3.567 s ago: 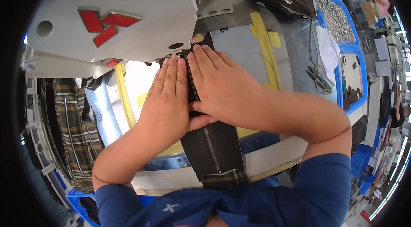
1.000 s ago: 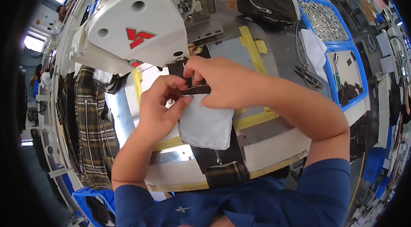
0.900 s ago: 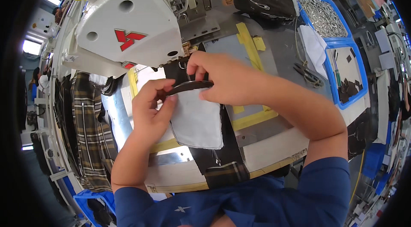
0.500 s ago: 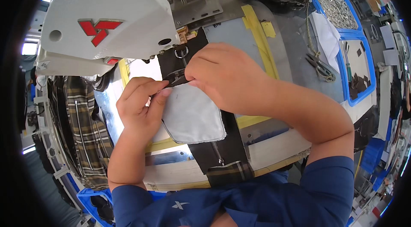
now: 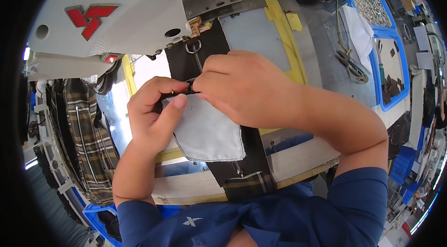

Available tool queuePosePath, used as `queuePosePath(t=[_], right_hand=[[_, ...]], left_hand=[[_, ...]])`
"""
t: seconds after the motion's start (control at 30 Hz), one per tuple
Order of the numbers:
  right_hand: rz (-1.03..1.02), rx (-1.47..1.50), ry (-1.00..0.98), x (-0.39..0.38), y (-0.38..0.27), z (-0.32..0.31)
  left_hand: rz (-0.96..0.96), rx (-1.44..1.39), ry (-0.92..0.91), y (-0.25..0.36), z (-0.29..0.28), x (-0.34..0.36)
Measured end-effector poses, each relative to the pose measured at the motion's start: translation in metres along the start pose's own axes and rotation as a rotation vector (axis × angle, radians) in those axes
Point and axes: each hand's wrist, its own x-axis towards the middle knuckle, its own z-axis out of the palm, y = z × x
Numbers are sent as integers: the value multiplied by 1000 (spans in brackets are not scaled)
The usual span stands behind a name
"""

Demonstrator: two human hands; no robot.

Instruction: The person sews a zipper onto a black fabric pouch using a sewing machine. They align the zipper, guide the fabric under the needle, and stitch along the edge. The person then attaches a white fabric patch to the pouch and sews it in place. They repeat this process with a plaid fabric pouch, attaching a zipper and a white patch.

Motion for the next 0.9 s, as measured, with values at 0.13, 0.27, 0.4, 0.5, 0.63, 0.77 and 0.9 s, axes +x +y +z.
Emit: queuePosePath(t=[0.13,0.27,0.4,0.5,0.63,0.77,0.9], right_hand=[[11,41,18,-1,1,2],[84,125,21,0,0,2],[148,205,10,0,0,-1],[204,286,-30,3,-1,-2],[278,356,-8,6,-2,1],[262,315,-32,4,0,2],[188,270,-4,5,1,5]], left_hand=[[-66,61,-39,5,-1,-2],[-107,107,-66,13,-3,-4],[29,101,-11,5,2,-2],[34,98,-14,5,2,-2],[0,85,-29,8,3,-2],[-136,93,-76,18,-1,-3],[-161,53,-70,15,-2,-3]])
